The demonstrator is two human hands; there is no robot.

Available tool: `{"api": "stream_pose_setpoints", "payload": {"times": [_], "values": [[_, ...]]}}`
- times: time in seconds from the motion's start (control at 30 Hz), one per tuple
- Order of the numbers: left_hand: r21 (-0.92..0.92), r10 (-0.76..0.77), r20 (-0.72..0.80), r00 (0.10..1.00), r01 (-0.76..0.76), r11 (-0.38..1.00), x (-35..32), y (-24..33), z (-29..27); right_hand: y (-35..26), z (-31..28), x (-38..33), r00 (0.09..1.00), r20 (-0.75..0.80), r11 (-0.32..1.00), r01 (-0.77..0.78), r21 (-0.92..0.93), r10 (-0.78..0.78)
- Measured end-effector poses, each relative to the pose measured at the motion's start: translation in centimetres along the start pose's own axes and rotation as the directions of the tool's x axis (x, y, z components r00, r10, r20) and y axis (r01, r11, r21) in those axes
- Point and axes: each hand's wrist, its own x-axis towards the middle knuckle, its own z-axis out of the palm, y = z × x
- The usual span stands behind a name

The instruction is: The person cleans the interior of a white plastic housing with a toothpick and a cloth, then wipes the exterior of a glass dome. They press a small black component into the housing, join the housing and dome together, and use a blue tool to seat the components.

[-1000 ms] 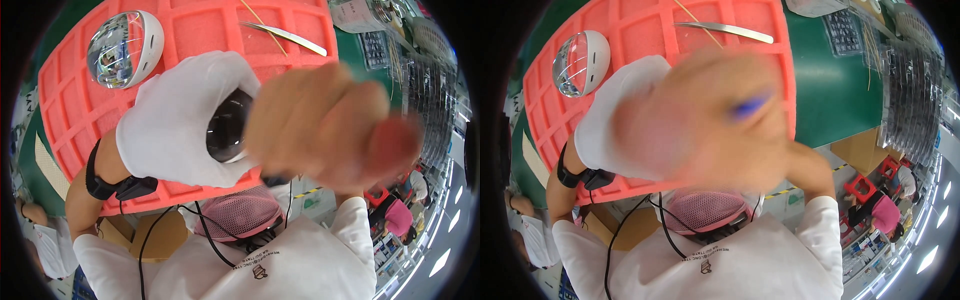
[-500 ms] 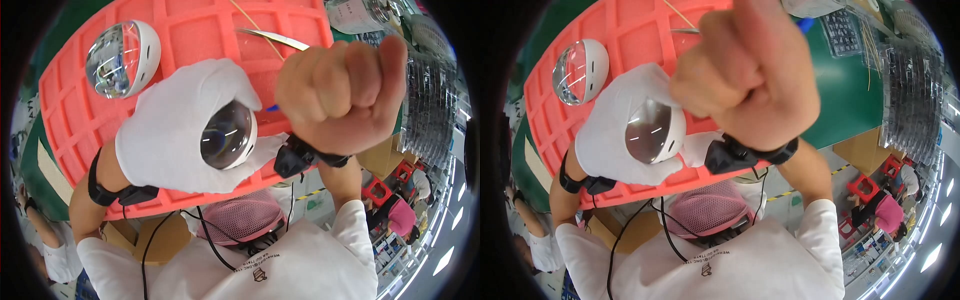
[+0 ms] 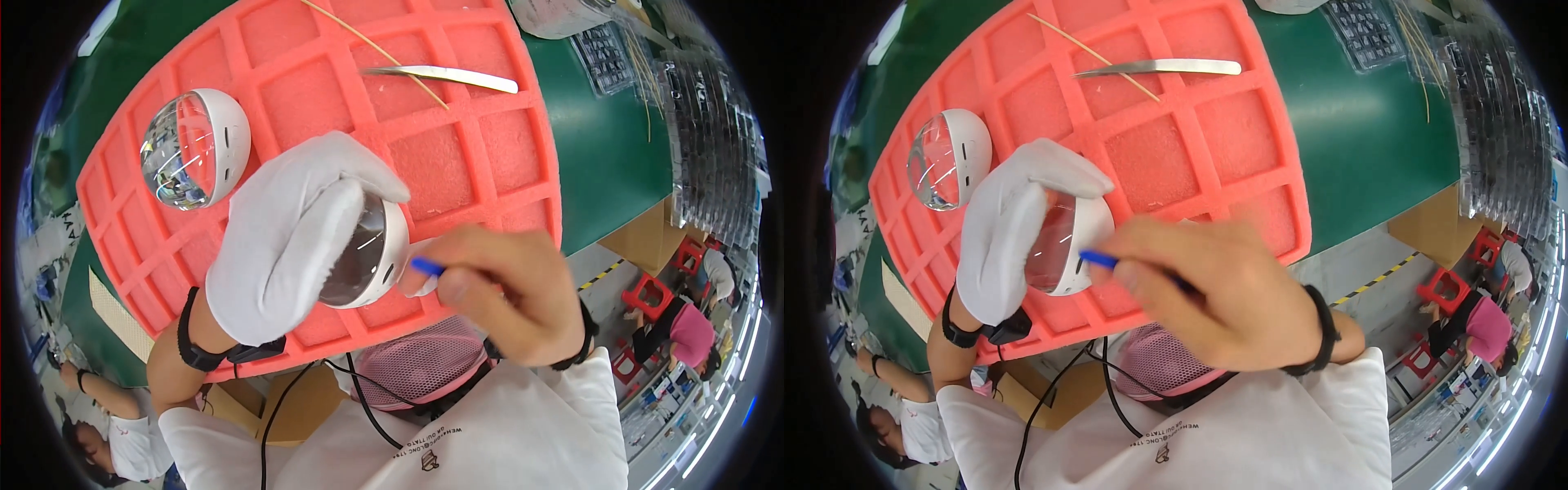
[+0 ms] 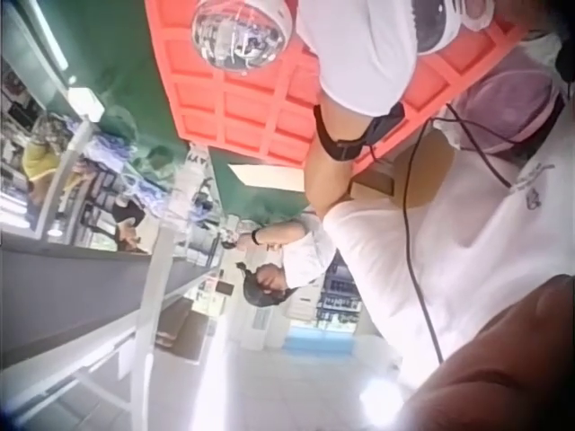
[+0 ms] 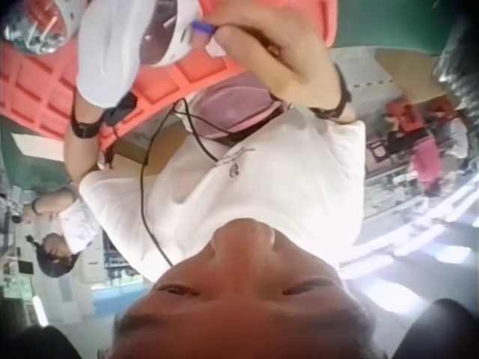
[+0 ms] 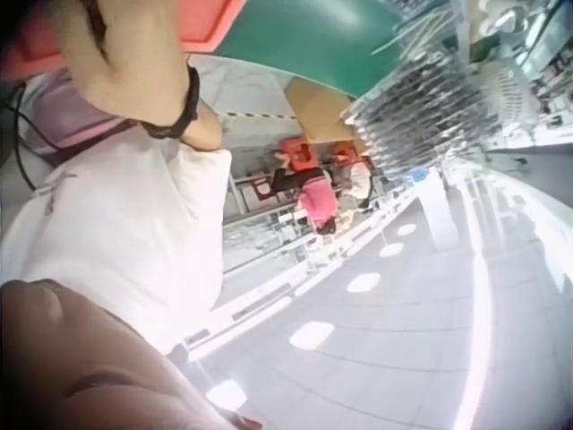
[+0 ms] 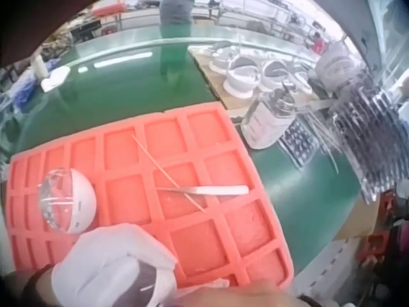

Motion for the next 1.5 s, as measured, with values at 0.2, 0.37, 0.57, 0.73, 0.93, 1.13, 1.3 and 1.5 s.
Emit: {"api": "stream_pose_setpoints", "payload": {"times": [0.2, 0.37, 0.57, 0.73, 0.93, 1.13, 1.3, 1.5], "values": [[0.182, 0.092, -0.074, 0.993, -0.077, 0.98, 0.0, -0.2, 0.3, -1.1, 0.7, -0.3, 0.995, 0.096, 0.992, -0.013, -0.126, 0.025], [0.019, 0.021, -0.08, 0.997, -0.02, 1.0, -0.2, -0.2, 0.3, -0.9, 0.8, -0.2, 0.994, 0.07, 0.996, -0.08, -0.039, 0.083], [0.104, 0.033, -0.078, 0.996, -0.025, 0.994, -0.1, 0.1, 0.3, -0.8, 0.7, 0.0, 0.996, 0.069, 0.997, -0.054, -0.047, 0.057], [0.112, 0.043, -0.068, 0.997, -0.035, 0.993, -0.1, 0.0, 0.2, -0.8, 0.6, 0.1, 0.996, 0.066, 0.998, -0.063, -0.031, 0.065], [0.138, 0.067, -0.057, 0.996, -0.059, 0.989, 0.1, -0.2, 0.0, -0.3, 0.6, 0.1, 0.997, 0.067, 0.999, -0.041, -0.007, 0.041], [0.193, 0.088, -0.032, 0.996, -0.081, 0.978, 0.2, -0.3, -0.3, -0.3, 0.4, 0.2, 0.996, 0.089, 0.999, -0.03, -0.023, 0.032], [0.195, 0.056, -0.016, 0.998, -0.052, 0.979, 0.1, 0.1, -0.4, -0.6, 0.5, 0.3, 0.994, 0.087, 0.998, -0.066, -0.024, 0.067], [0.216, 0.115, -0.013, 0.993, -0.11, 0.97, 0.3, -0.1, -0.2, -1.6, 0.4, 0.3, 0.979, 0.082, 0.982, -0.186, -0.023, 0.187]]}}
